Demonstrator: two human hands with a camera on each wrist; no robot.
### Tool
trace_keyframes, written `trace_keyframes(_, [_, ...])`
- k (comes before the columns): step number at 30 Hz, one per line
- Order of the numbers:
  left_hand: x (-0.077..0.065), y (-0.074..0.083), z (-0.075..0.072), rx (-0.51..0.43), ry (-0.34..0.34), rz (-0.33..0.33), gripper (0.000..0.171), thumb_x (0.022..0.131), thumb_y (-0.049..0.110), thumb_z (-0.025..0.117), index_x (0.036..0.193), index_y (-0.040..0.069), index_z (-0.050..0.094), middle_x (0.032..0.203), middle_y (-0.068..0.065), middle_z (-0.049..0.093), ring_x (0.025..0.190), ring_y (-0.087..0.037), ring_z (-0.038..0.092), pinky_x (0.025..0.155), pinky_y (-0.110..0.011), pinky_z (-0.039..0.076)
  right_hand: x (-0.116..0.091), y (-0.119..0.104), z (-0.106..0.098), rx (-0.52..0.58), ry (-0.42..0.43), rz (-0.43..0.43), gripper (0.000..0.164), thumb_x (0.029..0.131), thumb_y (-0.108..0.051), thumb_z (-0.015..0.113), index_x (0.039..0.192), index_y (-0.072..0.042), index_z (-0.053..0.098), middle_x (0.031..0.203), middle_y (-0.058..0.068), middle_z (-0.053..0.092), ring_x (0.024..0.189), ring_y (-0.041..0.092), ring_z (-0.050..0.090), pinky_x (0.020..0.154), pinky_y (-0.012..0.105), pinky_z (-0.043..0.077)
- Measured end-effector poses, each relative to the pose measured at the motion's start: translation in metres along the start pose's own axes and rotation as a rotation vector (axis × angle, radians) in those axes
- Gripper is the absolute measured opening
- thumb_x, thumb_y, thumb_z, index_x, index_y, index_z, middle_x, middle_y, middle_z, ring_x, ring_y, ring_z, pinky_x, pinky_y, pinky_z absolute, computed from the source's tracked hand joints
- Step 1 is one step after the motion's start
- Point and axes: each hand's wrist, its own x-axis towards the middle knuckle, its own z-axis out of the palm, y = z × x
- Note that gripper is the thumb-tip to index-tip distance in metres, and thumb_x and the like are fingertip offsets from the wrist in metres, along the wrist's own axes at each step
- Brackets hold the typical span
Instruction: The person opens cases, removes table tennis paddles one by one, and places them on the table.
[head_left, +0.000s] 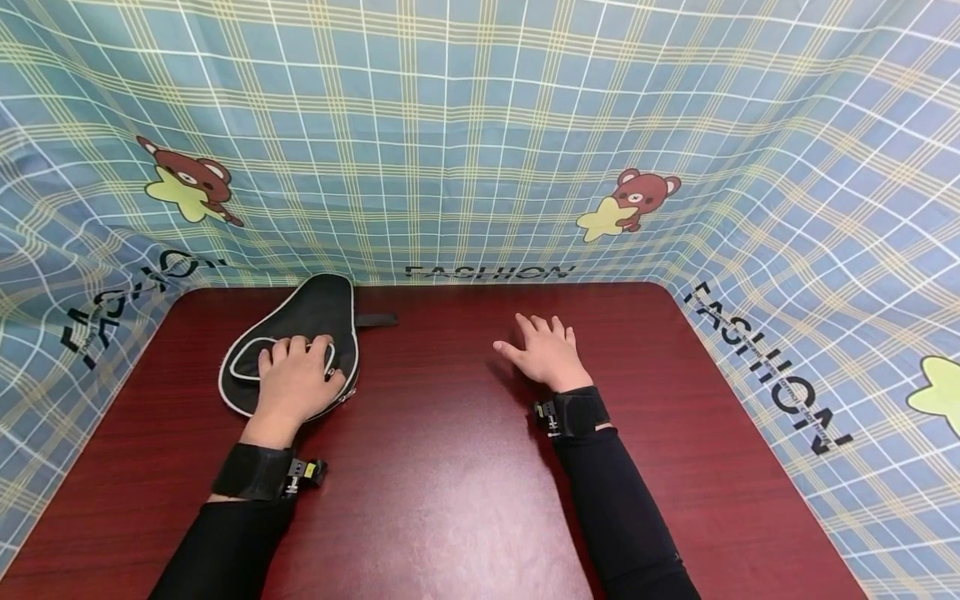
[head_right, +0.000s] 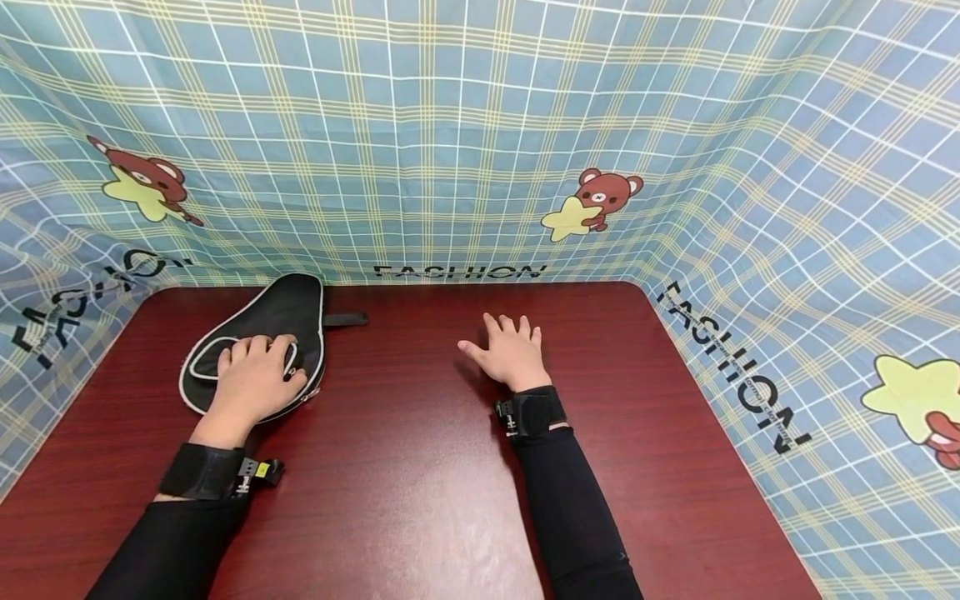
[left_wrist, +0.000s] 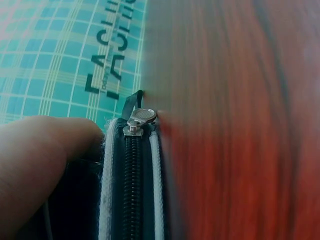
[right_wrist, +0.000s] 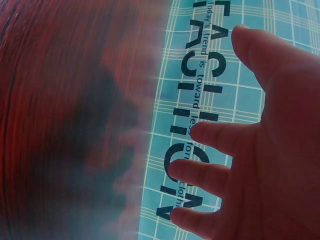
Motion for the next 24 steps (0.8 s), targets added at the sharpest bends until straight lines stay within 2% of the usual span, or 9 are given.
trace_keyframes(6, [-0.002, 0.011, 0.002, -0.007, 0.008, 0.013, 0.059, 0.093, 0.030, 0.063, 0.144, 0.004, 0.048, 0.141, -0.034, 0.044, 0.138, -0.056, 0.030, 0.112, -0.076, 0.017, 0.000, 0.000, 0.000, -0.002, 0.009, 0.000, 0.087, 0.098, -0.074, 0.043, 0.163, -0.018, 0.033, 0.165, 0.016, 0.036, 0.154, 0.052, 0.020, 0.122, 0.071, 0.014])
trace_keyframes(15, [-0.005, 0.023, 0.003, -0.006, -0.032, 0.017, 0.059, 0.095, 0.029, 0.062, 0.147, 0.005, 0.046, 0.144, -0.034, 0.042, 0.140, -0.056, 0.028, 0.113, -0.075, 0.016, 0.000, -0.003, 0.004, 0.022, -0.004, -0.003, 0.087, 0.097, -0.074, 0.043, 0.163, -0.018, 0.033, 0.166, 0.015, 0.035, 0.155, 0.052, 0.019, 0.122, 0.071, 0.012])
trace_keyframes(24, [-0.004, 0.043, 0.008, -0.001, -0.057, 0.035, 0.061, 0.096, 0.031, 0.061, 0.148, 0.006, 0.045, 0.145, -0.033, 0.042, 0.141, -0.055, 0.028, 0.113, -0.075, 0.016, 0.000, 0.001, 0.001, 0.027, -0.010, 0.010, 0.086, 0.097, -0.075, 0.043, 0.163, -0.020, 0.033, 0.167, 0.014, 0.034, 0.156, 0.051, 0.018, 0.123, 0.070, 0.011])
